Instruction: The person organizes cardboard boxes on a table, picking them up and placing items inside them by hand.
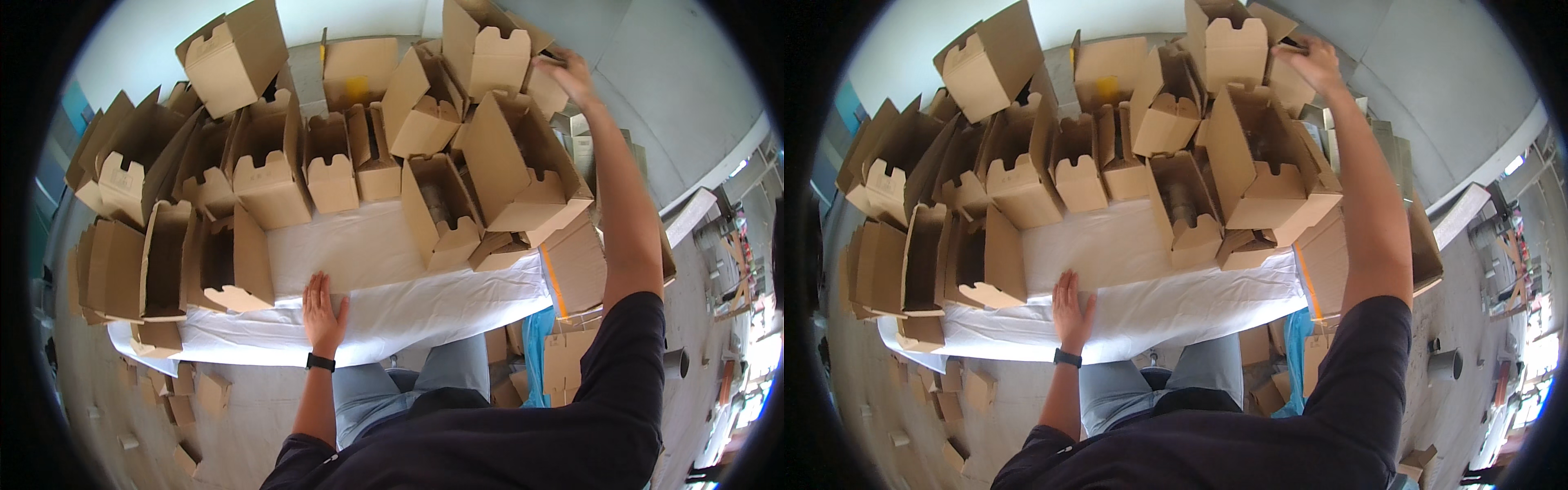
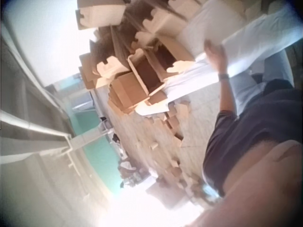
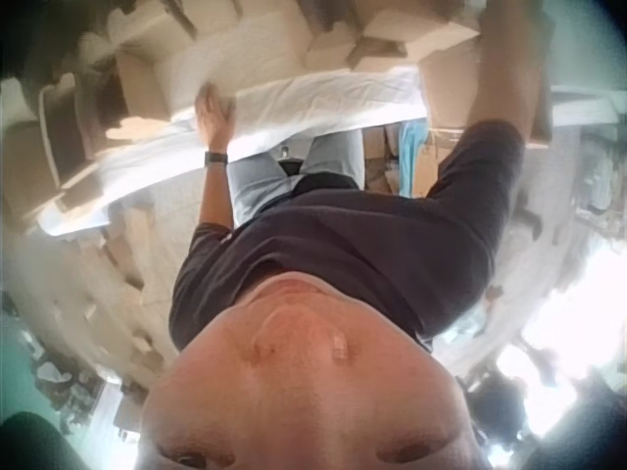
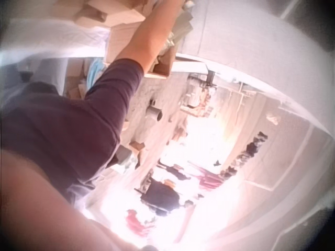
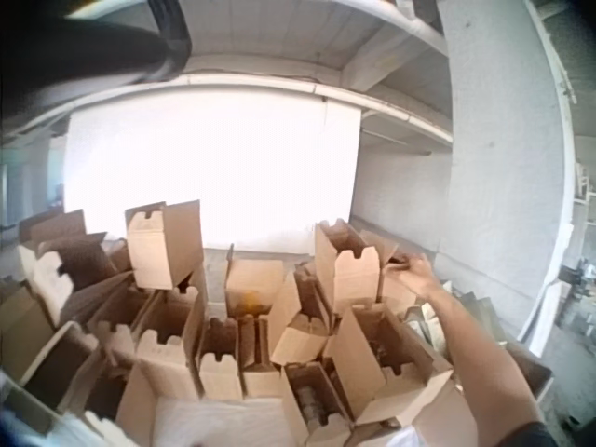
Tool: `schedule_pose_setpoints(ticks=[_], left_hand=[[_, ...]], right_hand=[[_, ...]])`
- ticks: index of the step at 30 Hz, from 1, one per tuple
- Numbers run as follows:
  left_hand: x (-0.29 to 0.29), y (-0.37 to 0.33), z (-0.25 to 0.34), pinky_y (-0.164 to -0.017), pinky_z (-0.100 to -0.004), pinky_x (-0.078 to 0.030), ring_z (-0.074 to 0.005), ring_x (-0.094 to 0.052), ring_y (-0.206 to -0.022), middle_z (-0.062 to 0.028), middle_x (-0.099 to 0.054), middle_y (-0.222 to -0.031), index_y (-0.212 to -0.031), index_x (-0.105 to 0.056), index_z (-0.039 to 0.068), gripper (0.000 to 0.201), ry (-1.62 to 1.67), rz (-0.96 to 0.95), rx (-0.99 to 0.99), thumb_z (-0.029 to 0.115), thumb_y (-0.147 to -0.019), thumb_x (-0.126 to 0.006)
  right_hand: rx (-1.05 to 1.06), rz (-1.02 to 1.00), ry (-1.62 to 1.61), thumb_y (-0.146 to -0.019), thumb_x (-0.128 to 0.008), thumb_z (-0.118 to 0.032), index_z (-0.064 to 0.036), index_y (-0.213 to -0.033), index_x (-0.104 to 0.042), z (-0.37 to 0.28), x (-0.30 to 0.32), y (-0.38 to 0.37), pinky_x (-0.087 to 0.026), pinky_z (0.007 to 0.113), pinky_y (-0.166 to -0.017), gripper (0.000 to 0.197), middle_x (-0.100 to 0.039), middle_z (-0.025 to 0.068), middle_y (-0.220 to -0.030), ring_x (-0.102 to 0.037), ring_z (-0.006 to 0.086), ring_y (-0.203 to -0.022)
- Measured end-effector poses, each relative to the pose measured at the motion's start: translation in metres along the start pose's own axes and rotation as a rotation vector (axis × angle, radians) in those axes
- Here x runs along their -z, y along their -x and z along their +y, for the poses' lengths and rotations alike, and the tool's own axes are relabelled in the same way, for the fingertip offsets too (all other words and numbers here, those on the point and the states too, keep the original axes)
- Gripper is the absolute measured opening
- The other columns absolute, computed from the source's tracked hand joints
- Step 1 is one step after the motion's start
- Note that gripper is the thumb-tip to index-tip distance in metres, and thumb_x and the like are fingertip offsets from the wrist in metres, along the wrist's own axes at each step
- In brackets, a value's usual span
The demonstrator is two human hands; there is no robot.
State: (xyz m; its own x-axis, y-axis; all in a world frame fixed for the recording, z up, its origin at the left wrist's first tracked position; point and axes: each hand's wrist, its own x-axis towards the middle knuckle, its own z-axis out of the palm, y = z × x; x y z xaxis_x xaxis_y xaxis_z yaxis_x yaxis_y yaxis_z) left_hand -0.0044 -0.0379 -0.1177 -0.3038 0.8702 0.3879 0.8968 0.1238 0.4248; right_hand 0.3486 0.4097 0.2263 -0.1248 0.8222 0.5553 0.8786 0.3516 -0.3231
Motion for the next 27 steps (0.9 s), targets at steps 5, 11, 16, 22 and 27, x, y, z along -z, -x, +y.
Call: schedule_pose_setpoints(ticks=[5,11,16,22,27], left_hand=[[-0.002,-0.001,-0.001,-0.116,-0.0451,-0.027,-0.0312,-0.038,-0.137,-0.0146,-0.044,-0.145,-0.139,-0.043,0.004,0.059,-0.014,0.023,-0.018,0.026,-0.088,-0.061],[-0.001,-0.003,0.001,-0.116,-0.0451,-0.027,-0.0310,-0.038,-0.137,-0.0147,-0.044,-0.145,-0.139,-0.043,0.004,0.059,-0.018,0.020,-0.014,0.026,-0.088,-0.061],[-0.003,-0.001,-0.001,-0.116,-0.0451,-0.027,-0.0303,-0.037,-0.137,-0.0145,-0.043,-0.145,-0.140,-0.043,0.004,0.059,-0.021,0.030,-0.032,0.028,-0.089,-0.061],[-0.005,0.003,-0.007,-0.117,-0.0432,-0.025,-0.0294,-0.036,-0.138,-0.0137,-0.043,-0.146,-0.139,-0.044,0.004,0.060,-0.002,0.006,0.005,0.031,-0.089,-0.061],[-0.003,0.000,-0.003,-0.117,-0.0441,-0.024,-0.0290,-0.036,-0.139,-0.0130,-0.044,-0.145,-0.140,-0.043,0.006,0.060,0.035,0.017,-0.006,0.029,-0.089,-0.062]], right_hand=[[-0.023,0.037,-0.118,-0.077,-0.065,-0.063,-0.0031,-0.136,-0.049,-0.007,0.010,0.008,-0.035,0.041,-0.109,0.086,-0.047,0.0206,-0.139,-0.041,0.0335,-0.133],[0.061,0.389,-0.198,-0.081,-0.064,-0.057,-0.0077,-0.131,-0.054,-0.036,0.027,0.029,-0.038,0.042,-0.106,0.071,-0.050,0.0177,-0.136,-0.047,0.0339,-0.128],[0.238,0.391,-0.280,-0.087,-0.063,-0.048,-0.0064,-0.133,-0.053,-0.089,0.053,0.059,-0.034,0.039,-0.109,0.062,-0.050,0.0166,-0.139,-0.045,0.0299,-0.130],[0.526,0.490,-0.523,-0.087,-0.068,-0.029,-0.0037,-0.122,-0.058,-0.150,0.059,0.145,-0.041,0.040,-0.101,0.045,-0.060,0.0159,-0.122,-0.055,0.0324,-0.116],[0.644,0.137,-0.581,-0.082,-0.067,-0.007,-0.0023,-0.116,-0.059,-0.191,-0.009,0.306,-0.041,0.041,-0.101,0.036,-0.057,0.0139,-0.126,-0.055,0.0321,-0.117]])
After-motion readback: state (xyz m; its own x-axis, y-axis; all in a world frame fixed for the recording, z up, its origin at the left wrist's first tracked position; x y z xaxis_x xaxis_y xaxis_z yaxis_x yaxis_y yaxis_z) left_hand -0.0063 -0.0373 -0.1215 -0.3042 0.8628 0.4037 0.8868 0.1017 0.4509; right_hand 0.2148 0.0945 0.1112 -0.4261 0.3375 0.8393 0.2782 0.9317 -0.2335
